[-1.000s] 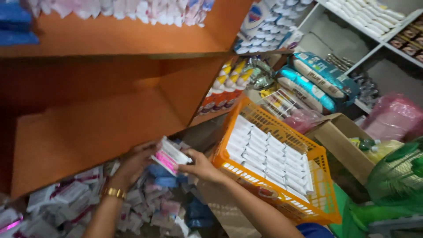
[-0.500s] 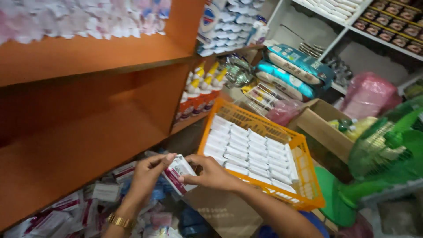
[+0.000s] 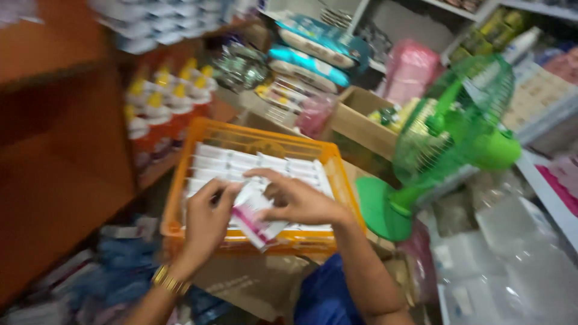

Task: Organizing and stacking individual bars of soap from a pile on the floor into a plastic crate.

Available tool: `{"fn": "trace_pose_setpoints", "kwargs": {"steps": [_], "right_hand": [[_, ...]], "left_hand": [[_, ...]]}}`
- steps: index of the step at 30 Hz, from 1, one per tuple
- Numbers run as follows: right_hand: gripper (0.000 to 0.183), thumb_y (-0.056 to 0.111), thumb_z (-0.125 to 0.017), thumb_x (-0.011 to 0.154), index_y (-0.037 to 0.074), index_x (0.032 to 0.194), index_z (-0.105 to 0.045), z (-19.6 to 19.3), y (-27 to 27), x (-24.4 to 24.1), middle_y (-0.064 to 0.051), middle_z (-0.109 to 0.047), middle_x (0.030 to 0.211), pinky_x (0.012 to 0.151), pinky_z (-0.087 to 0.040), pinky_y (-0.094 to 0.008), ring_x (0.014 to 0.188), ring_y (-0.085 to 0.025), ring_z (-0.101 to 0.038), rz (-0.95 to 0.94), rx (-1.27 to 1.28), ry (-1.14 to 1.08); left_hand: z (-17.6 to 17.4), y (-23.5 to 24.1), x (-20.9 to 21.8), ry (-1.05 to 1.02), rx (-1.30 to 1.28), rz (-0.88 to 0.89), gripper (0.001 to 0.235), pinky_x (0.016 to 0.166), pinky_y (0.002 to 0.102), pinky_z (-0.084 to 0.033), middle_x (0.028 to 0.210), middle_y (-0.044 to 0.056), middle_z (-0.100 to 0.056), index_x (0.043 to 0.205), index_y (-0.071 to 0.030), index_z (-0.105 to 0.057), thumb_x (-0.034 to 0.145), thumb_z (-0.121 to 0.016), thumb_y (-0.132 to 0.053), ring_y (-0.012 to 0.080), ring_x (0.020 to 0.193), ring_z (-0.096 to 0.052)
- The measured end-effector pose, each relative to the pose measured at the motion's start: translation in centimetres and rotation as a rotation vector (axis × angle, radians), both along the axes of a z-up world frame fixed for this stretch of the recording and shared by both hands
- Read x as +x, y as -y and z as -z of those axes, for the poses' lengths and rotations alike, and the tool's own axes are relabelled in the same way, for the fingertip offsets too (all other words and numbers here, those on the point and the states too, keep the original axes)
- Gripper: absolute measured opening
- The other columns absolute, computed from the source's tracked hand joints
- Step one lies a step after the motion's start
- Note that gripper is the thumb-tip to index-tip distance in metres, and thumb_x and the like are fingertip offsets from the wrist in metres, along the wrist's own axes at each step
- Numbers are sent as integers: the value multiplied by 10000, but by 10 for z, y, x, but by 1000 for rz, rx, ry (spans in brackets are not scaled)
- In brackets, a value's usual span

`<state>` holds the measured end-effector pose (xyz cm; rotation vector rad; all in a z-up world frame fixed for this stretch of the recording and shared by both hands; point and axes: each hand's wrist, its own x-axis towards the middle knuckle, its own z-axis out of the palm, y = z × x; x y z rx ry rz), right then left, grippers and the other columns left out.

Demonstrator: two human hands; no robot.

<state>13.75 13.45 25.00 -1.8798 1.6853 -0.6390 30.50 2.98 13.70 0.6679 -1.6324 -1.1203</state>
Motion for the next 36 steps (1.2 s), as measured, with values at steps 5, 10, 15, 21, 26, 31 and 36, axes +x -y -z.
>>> {"fn": "trace_pose_setpoints", "kwargs": {"steps": [5, 10, 15, 21, 26, 31, 36], "right_hand": [[689, 275, -845, 752, 220, 1390, -589, 12, -27, -108, -76, -710, 853, 705, -575, -353, 783, -184, -692, 297, -22, -299], [631, 289, -869, 669, 146, 1253, -678, 53, -30, -193, -212, -741, 983, 856, -562, -458, 949, -376, -710, 627, -32, -705], [443, 321, -806, 656, 165, 1070, -794, 57, -16, -192, -148, -758, 1082, 890, -577, -448, 1037, -330, -727, 697, 493, -768], [426, 292, -835, 645, 128, 1036, -798, 103, 9, -218, -149, -767, 1110, 869, -591, -430, 1032, -309, -745, 696, 649, -800], [410, 266, -831, 634, 113, 1014, -808, 124, 20, -223, -148, -784, 1074, 857, -605, -425, 1015, -303, -760, 643, 704, -831], [437, 244, -876, 646, 61, 1030, -777, 170, 24, -239, -208, -739, 1089, 892, -586, -440, 1047, -354, -725, 680, 598, -860], [259, 176, -728, 818, 35, 1030, -774, 225, 30, -271, -249, -719, 1107, 882, -580, -482, 1050, -399, -711, 676, 437, -820]], "left_hand": [[5, -3, -110, 80, -203, 239, 206, 732, 418, -546, 868, 160, -747, 1014, -28, -741, 959, -661, -210, 300, 789, -703], [60, -4, -219, 370, -481, 377, 231, 852, 503, -534, 992, 193, -742, 1059, -75, -771, 900, -701, -227, 404, 952, -685], [99, -22, -282, 870, -662, 593, 486, 1009, 524, -455, 1243, 108, -667, 1217, -160, -718, 813, -777, -422, 336, 1199, -583], [121, -26, -284, 969, -641, 630, 611, 1043, 525, -413, 1430, 55, -518, 1303, -282, -672, 749, -821, -492, 308, 1355, -440], [131, -20, -282, 955, -616, 631, 563, 1033, 526, -421, 1420, 53, -516, 1280, -338, -693, 753, -822, -490, 302, 1345, -447], [142, -19, -285, 920, -593, 624, 548, 1042, 516, -413, 1406, 48, -523, 1260, -312, -706, 743, -833, -442, 283, 1344, -448], [149, -15, -288, 906, -583, 614, 547, 1069, 492, -408, 1417, 46, -532, 1258, -259, -712, 735, -842, -351, 275, 1358, -451]]}}
